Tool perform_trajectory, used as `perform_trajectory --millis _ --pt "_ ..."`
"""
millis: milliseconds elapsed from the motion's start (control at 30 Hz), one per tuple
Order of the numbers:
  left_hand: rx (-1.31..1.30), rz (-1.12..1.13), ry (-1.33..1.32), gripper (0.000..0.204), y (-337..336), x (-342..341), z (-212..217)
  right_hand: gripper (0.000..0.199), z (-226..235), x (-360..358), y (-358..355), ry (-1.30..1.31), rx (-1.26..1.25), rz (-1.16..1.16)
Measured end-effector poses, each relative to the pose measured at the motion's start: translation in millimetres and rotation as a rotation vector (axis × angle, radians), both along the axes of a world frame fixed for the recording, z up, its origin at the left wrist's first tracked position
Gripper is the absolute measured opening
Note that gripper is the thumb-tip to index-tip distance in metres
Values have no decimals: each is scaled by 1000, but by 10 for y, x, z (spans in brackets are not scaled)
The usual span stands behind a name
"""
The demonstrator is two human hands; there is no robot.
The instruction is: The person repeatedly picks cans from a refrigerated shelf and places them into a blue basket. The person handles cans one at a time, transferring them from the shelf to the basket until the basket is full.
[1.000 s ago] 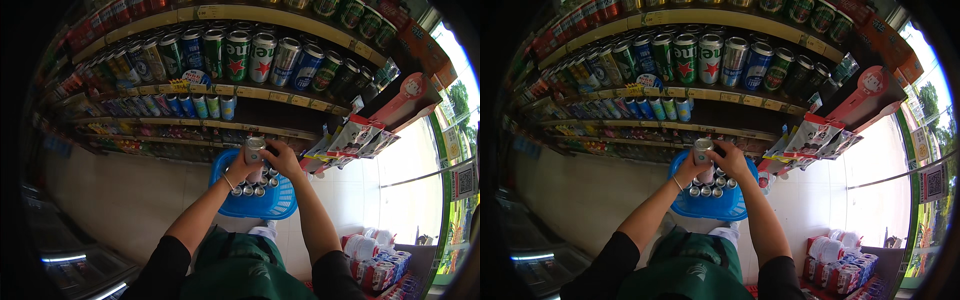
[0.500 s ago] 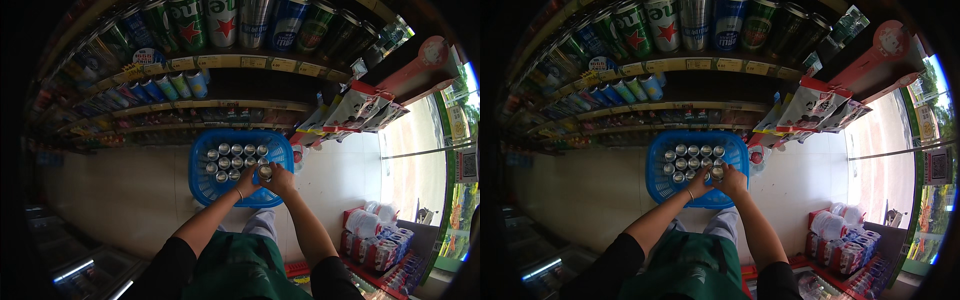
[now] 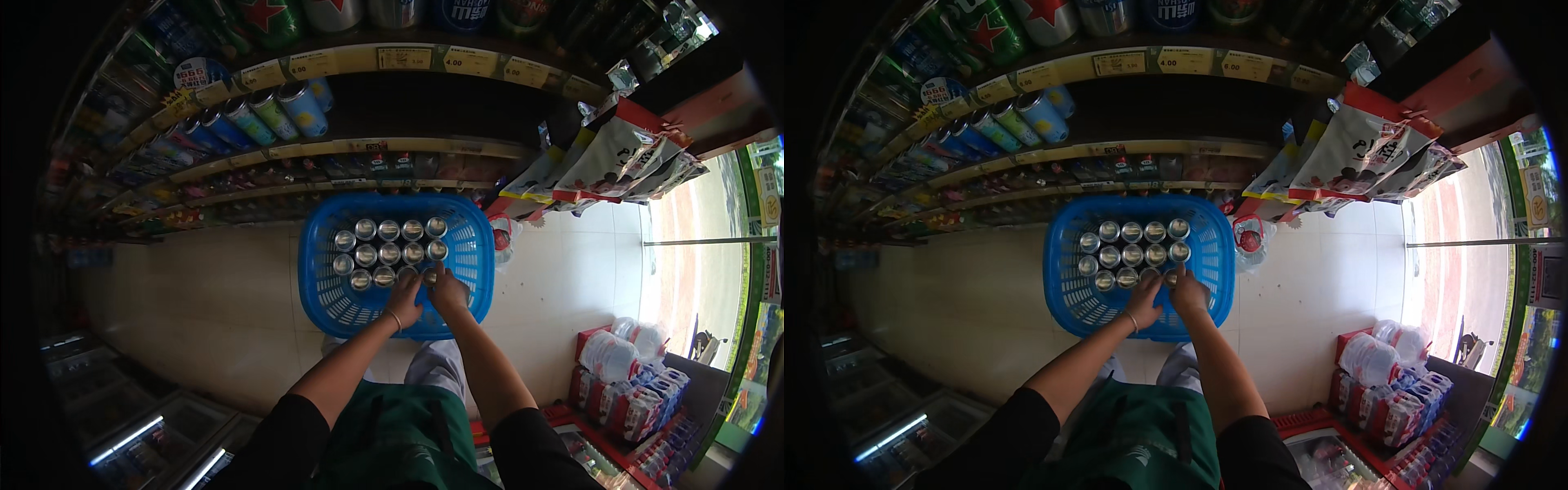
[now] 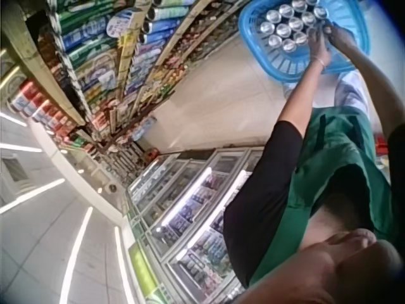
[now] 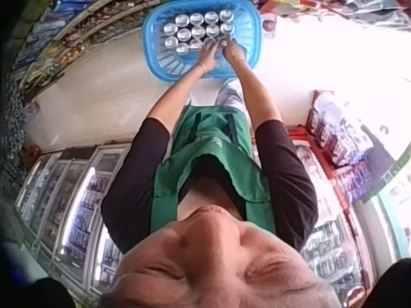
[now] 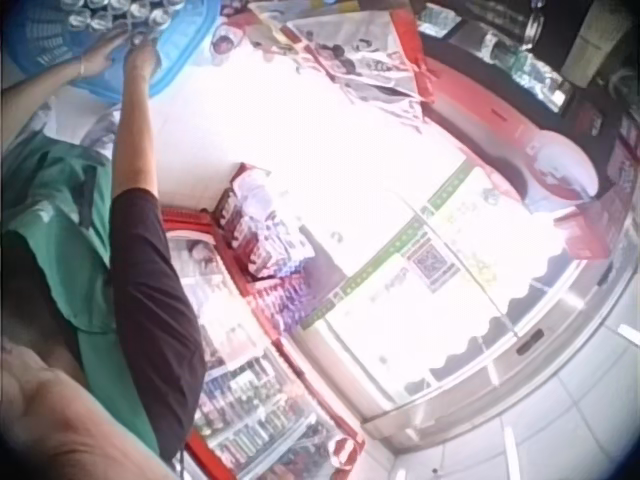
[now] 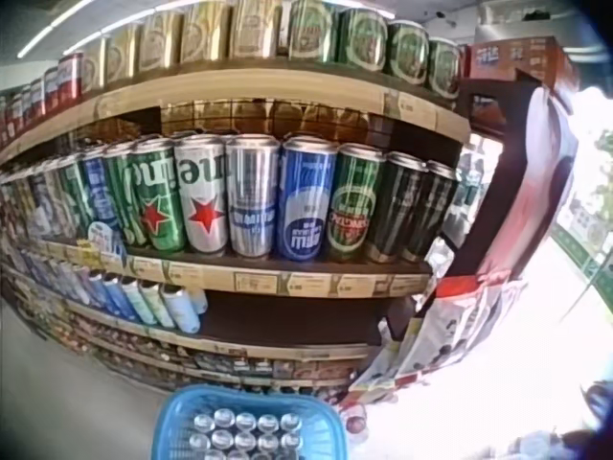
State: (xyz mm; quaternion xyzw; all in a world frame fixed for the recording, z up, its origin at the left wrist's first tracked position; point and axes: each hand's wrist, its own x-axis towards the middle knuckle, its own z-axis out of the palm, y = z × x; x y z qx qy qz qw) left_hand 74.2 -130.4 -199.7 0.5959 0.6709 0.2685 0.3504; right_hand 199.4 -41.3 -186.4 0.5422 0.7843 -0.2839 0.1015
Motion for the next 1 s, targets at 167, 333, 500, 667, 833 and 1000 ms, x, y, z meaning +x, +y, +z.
perform_trajectory --millis 167,333,500,667,833,1000 --pt "-167 -17 13 77 -16 -62 84 58 296 -139 78 -66 -42 25" --pt "71 132 -162 67 132 -605 418 59 1480 -750 413 23 -12 67" --pt "164 430 -405 53 482 -1437 1055 74 2141 -1760 917 263 298 148" --pt "213 539 -415 57 708 -2265 1550 87 2444 -2850 1361 370 377 174" --pt "257 559 -438 54 678 -2644 1781 79 2566 -3432 1536 82 390 218" --pt "241 595 -469 56 519 -2789 1745 72 2581 -3397 1429 173 419 208"
